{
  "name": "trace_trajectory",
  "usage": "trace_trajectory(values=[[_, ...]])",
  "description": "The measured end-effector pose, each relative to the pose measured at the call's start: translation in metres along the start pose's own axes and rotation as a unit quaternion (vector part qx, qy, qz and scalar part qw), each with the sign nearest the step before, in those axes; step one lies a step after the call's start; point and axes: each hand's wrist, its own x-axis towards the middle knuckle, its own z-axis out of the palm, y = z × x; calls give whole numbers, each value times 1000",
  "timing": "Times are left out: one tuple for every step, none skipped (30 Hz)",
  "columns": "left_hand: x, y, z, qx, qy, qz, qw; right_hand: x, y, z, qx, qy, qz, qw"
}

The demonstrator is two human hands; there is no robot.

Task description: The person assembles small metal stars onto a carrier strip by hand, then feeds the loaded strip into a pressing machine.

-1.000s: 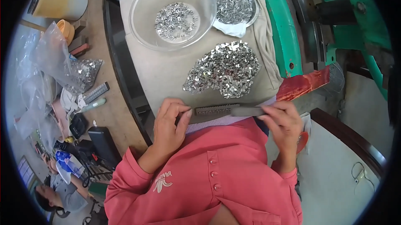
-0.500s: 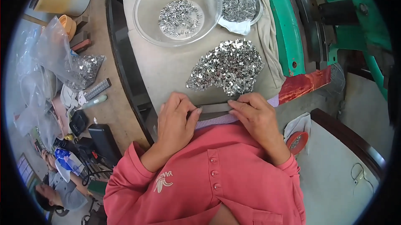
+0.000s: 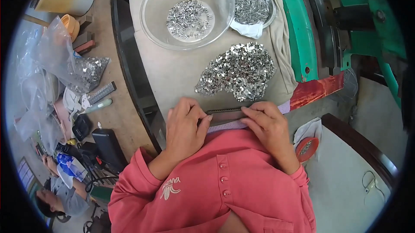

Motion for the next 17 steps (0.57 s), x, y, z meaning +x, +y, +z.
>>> trace_trajectory(values=[[0, 0, 1, 1, 3, 3, 1000, -2, 1, 2, 6, 22, 32, 999], [0, -1, 1, 3, 6, 6, 1000, -5, 2, 3, 12, 45, 64, 997], [0, -1, 1, 3, 6, 5, 1000, -7, 3, 4, 13, 44, 64, 997], [0, -1, 1, 2, 4, 7, 1000, -9, 4, 5, 1, 49, 79, 996], [0, -2, 0, 1, 1, 11, 1000, -11, 5, 6, -12, 54, 96, 994], [1, -1, 0, 0, 0, 11, 1000, -12, 6, 7, -13, 54, 97, 994], [1, -1, 0, -7, -2, -3, 1000, -13, 6, 8, -16, 65, 93, 993], [2, -1, 0, -13, -3, -17, 1000, -14, 7, 9, -18, 75, 88, 993], [1, -2, 0, -13, -3, -17, 1000, -14, 9, 10, -17, 75, 88, 993], [0, -5, 0, -2, 1, 18, 1000, -15, 12, 9, -31, 83, 54, 995], [-1, -7, 0, 8, 4, 54, 999, -17, 15, 9, -44, 91, 20, 995], [-3, -10, 0, 8, 3, 54, 998, -20, 19, 10, -45, 91, 21, 995], [-5, -14, 0, -10, -34, 64, 997, -24, 23, 12, -31, 101, -18, 994], [-8, -17, 1, -28, -72, 74, 994, -27, 26, 13, -19, 111, -56, 992], [-10, -19, 2, -28, -73, 77, 994, -29, 27, 13, -21, 112, -55, 992], [-13, -22, 4, -4, -79, 96, 992, -32, 27, 13, -16, 90, -43, 995], [-14, -25, 7, 21, -82, 114, 990, -32, 27, 13, -11, 69, -33, 997]])
